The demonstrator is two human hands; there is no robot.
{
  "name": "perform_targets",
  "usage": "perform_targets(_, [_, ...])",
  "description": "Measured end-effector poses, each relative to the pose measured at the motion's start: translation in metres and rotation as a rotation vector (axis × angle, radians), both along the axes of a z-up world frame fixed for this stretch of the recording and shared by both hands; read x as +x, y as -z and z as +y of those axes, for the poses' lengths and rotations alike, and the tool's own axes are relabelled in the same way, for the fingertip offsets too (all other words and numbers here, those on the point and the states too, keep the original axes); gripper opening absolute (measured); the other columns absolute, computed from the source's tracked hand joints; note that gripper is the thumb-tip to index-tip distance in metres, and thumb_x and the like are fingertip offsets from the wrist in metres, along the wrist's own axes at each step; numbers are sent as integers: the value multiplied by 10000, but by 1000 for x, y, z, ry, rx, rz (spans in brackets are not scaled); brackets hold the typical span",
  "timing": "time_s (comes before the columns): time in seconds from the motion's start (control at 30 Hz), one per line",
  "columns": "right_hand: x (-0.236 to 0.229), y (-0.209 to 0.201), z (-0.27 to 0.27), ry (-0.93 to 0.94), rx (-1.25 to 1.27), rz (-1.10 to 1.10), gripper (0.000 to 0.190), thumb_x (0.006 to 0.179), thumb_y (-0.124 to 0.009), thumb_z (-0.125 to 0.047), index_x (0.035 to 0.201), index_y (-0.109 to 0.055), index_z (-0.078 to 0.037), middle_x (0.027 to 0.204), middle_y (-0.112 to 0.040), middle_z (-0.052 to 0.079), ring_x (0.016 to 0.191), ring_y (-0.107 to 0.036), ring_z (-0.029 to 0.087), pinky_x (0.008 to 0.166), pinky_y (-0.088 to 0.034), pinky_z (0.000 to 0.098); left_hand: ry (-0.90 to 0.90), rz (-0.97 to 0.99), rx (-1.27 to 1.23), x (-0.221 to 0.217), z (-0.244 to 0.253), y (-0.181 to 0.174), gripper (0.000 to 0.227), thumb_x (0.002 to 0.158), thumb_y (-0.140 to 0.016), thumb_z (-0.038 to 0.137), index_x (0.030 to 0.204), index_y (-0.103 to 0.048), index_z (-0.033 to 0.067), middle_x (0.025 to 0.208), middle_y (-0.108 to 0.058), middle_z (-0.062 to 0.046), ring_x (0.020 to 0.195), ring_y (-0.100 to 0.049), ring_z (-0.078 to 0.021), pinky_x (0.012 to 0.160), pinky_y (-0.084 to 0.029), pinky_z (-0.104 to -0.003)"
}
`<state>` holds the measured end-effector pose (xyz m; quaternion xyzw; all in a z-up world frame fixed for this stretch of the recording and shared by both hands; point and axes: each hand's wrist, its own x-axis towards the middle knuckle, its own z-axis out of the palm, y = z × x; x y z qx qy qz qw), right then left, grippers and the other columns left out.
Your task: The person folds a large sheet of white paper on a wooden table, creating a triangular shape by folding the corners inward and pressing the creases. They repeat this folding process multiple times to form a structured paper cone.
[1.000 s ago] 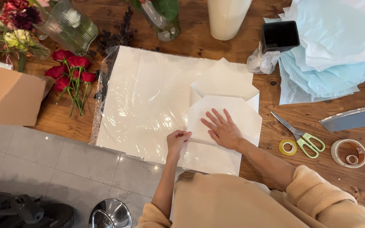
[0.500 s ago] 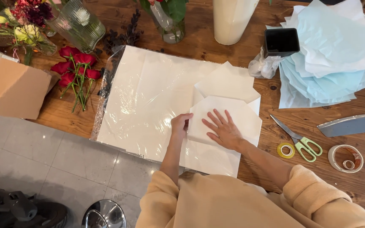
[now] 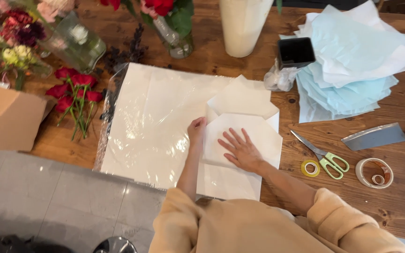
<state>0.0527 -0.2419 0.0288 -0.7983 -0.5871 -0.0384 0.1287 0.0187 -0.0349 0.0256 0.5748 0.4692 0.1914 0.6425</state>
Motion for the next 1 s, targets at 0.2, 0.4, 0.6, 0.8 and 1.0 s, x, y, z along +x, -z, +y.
perform_targets(0.2, [-11,16,-23,348,73,-35,537,1029,-408,-385,1538,-407,-215,1559,-423,109,1481,-319,290,1205,-183,549,503,539,918,-23,-52,-9,605,1047,-457,349,1567,-289,88,1498,-414,-235,1321,-465,-398,977,-463,-562])
perform_targets(0.4, [-15,28,-79,680,-57,153,608,1045,-326,-424,1607,-246,-204,1661,-231,100,1547,-131,296,1213,-155,542,591,419,1378,-26,-74,-21,586,981,-567,333,1500,-441,91,1563,-364,-259,1464,-322,-410,1164,-178,-646])
perform_targets(0.6, [-13,16,-73,832,-61,312,621,1069,-320,-422,1595,-240,-103,1663,-200,147,1550,-113,287,1231,-116,515,1010,547,1109,-27,-88,-68,889,894,-406,750,1573,-302,185,1624,-222,-254,1517,-146,-444,1116,-24,-755])
perform_targets(0.8, [-14,46,-107,1226,897,1097,338,861,-840,-224,1146,-698,-112,1024,-712,44,917,-667,149,764,-559,284,1045,594,1074,-25,-87,-68,891,897,-367,764,1581,-279,200,1634,-203,-243,1524,-123,-437,1109,13,-762])
perform_targets(1.0, [16,80,-128,1353,894,1473,248,712,-937,-178,877,-761,-120,799,-735,93,711,-716,172,613,-612,298,1069,621,1045,-22,-85,-64,880,904,-365,759,1592,-246,224,1645,-183,-228,1531,-106,-427,1118,6,-750])
